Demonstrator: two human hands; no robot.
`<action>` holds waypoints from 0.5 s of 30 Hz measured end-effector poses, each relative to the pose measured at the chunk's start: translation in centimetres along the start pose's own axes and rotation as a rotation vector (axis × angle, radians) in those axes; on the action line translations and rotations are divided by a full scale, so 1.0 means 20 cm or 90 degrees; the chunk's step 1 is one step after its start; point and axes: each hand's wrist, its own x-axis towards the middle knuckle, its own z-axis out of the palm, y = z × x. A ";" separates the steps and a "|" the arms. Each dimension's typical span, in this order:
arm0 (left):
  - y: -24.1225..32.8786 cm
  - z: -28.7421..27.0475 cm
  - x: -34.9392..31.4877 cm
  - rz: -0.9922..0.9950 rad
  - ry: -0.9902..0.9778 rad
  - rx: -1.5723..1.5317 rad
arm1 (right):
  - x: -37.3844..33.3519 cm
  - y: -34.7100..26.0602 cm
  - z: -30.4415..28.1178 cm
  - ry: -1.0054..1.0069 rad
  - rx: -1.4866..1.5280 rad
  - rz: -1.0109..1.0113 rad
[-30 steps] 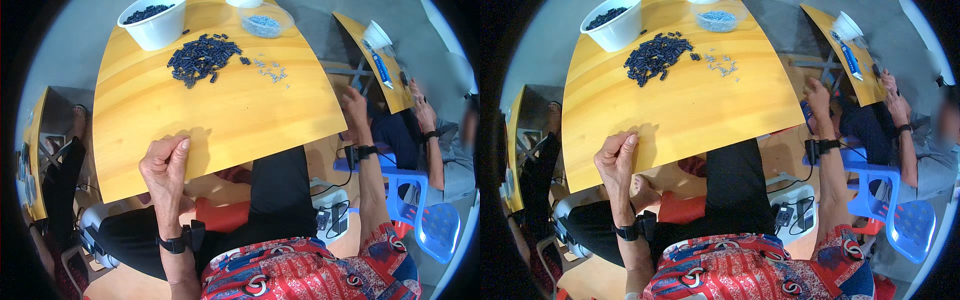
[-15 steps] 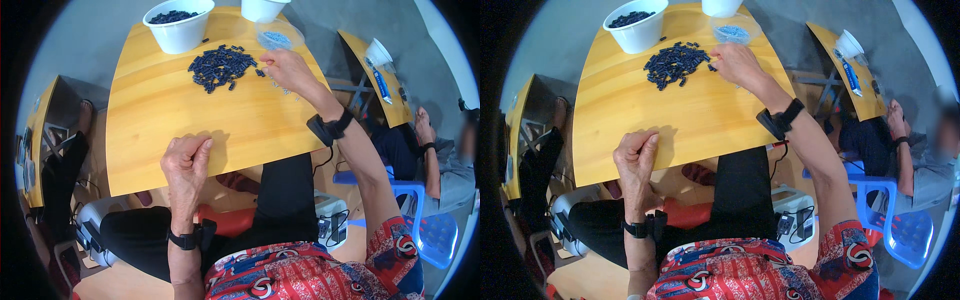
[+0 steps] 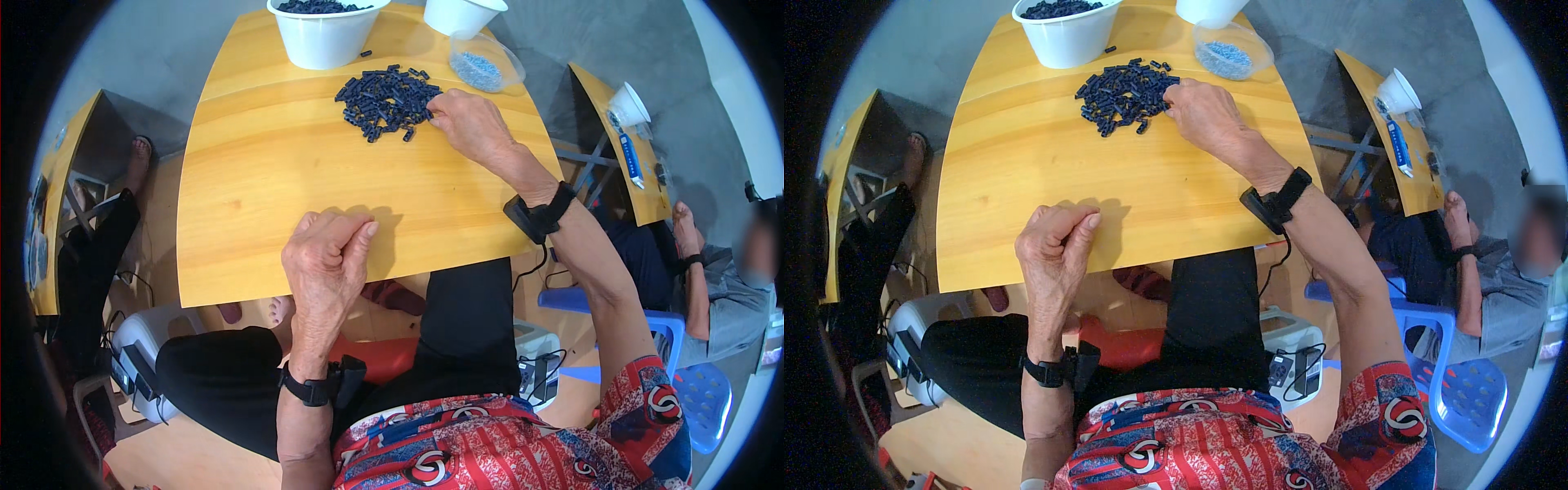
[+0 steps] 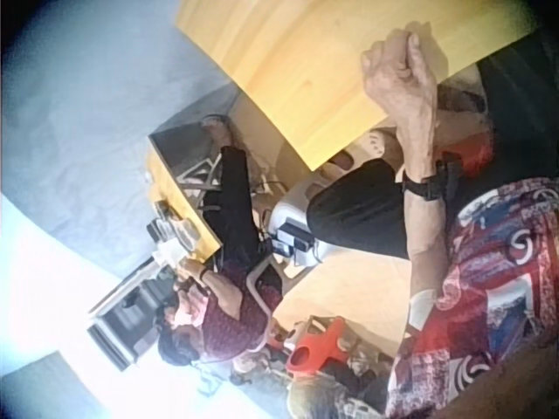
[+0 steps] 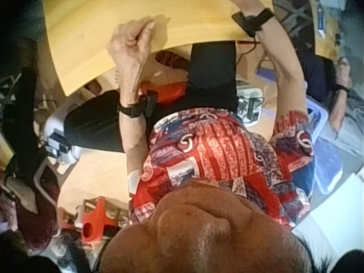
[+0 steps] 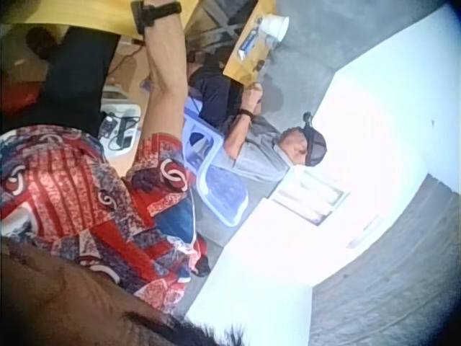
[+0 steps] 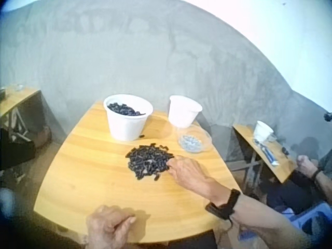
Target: Assembling small plastic and metal components at a workstation.
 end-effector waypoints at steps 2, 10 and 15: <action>0.00 0.01 0.00 0.017 0.009 -0.004 | -0.01 0.01 0.01 0.061 0.044 -0.013; 0.00 -0.01 -0.01 -0.017 -0.019 -0.001 | -0.09 -0.06 -0.07 0.079 0.103 -0.017; 0.01 -0.01 -0.01 -0.014 -0.027 0.015 | -0.10 -0.04 -0.08 0.069 0.099 0.009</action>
